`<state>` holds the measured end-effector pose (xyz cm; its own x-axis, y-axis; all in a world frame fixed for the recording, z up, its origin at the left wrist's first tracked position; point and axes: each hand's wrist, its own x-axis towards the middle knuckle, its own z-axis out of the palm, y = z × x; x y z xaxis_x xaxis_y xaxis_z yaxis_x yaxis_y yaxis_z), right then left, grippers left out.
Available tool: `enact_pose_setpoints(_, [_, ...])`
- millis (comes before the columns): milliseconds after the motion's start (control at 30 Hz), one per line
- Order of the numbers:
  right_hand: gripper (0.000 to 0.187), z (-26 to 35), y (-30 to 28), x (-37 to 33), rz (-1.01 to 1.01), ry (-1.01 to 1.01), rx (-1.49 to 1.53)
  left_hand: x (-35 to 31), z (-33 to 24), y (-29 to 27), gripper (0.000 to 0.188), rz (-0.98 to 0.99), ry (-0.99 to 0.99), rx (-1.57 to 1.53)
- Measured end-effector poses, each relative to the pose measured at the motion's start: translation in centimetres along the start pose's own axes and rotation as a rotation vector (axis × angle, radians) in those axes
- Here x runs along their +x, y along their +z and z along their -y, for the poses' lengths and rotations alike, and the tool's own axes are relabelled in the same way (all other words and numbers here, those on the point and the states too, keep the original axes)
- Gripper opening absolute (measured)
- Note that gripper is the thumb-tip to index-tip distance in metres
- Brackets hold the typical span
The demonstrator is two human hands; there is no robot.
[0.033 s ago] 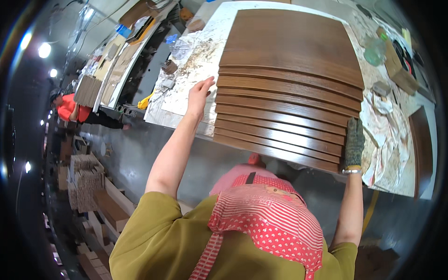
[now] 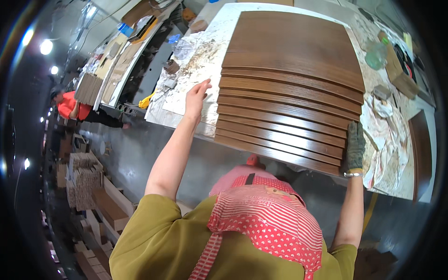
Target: The person arranges a stack of wooden panels in a staggered pattern on a workbench, sands the edges using a sanding block, and wipes them with a cloth. The person also scoops and scrapes paste from a small container using a handheld blade.
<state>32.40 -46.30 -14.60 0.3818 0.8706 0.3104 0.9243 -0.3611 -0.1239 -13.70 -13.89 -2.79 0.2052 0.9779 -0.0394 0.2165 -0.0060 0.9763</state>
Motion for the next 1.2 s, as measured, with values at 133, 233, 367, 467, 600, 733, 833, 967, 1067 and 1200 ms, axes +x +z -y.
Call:
enact_pose_setpoints(133, [0.046, 3.5, -7.6, 1.6, -0.022, 0.325, 0.574, -0.2, -0.2, -8.4, 0.029, -0.245, 0.144, 0.011])
enact_pose_setpoints(233, [0.036, 8.9, -12.5, 3.7, -0.269, 0.290, 0.574, 0.5, -0.3, -14.6, 0.021, -0.399, 0.181, -0.106])
enact_pose_setpoints(367, [0.018, 23.8, -14.6, 7.7, -0.062, -0.049, 0.693, 3.6, -0.4, -20.7, 0.021, -0.446, 0.155, -0.125])
enact_pose_setpoints(467, [0.019, 38.1, -12.6, 13.3, 0.080, -0.613, 0.544, 7.8, -0.1, -23.9, 0.019, -0.401, 0.192, 0.043])
enact_pose_setpoints(600, [0.035, 53.8, -5.4, 21.9, 0.292, -0.526, 0.772, 12.4, 0.3, -26.5, 0.018, -0.353, 0.249, 0.255])
enact_pose_setpoints(733, [0.048, 62.8, 3.1, 26.0, 0.327, -0.560, 0.482, 15.9, 0.7, -27.3, 0.013, -0.235, 0.277, 0.315])
enact_pose_setpoints(833, [0.044, 66.0, 6.4, 27.1, 0.343, -0.560, 0.356, 18.6, 1.5, -27.8, 0.018, -0.186, 0.269, 0.398])
enact_pose_setpoints(967, [0.031, 64.9, 6.1, 27.8, 0.460, -0.407, 0.690, 23.5, 2.9, -27.5, 0.031, -0.188, 0.266, 0.526])
enact_pose_setpoints(1067, [0.043, 61.3, 4.9, 27.7, 1.092, 0.264, 1.561, 26.8, 4.0, -26.2, 0.034, -0.172, 0.206, 0.647])
enact_pose_setpoints(1200, [0.032, 58.0, 3.5, 26.3, 1.174, 0.628, 2.284, 28.2, 4.6, -25.1, 0.030, 0.002, 0.120, 0.651])
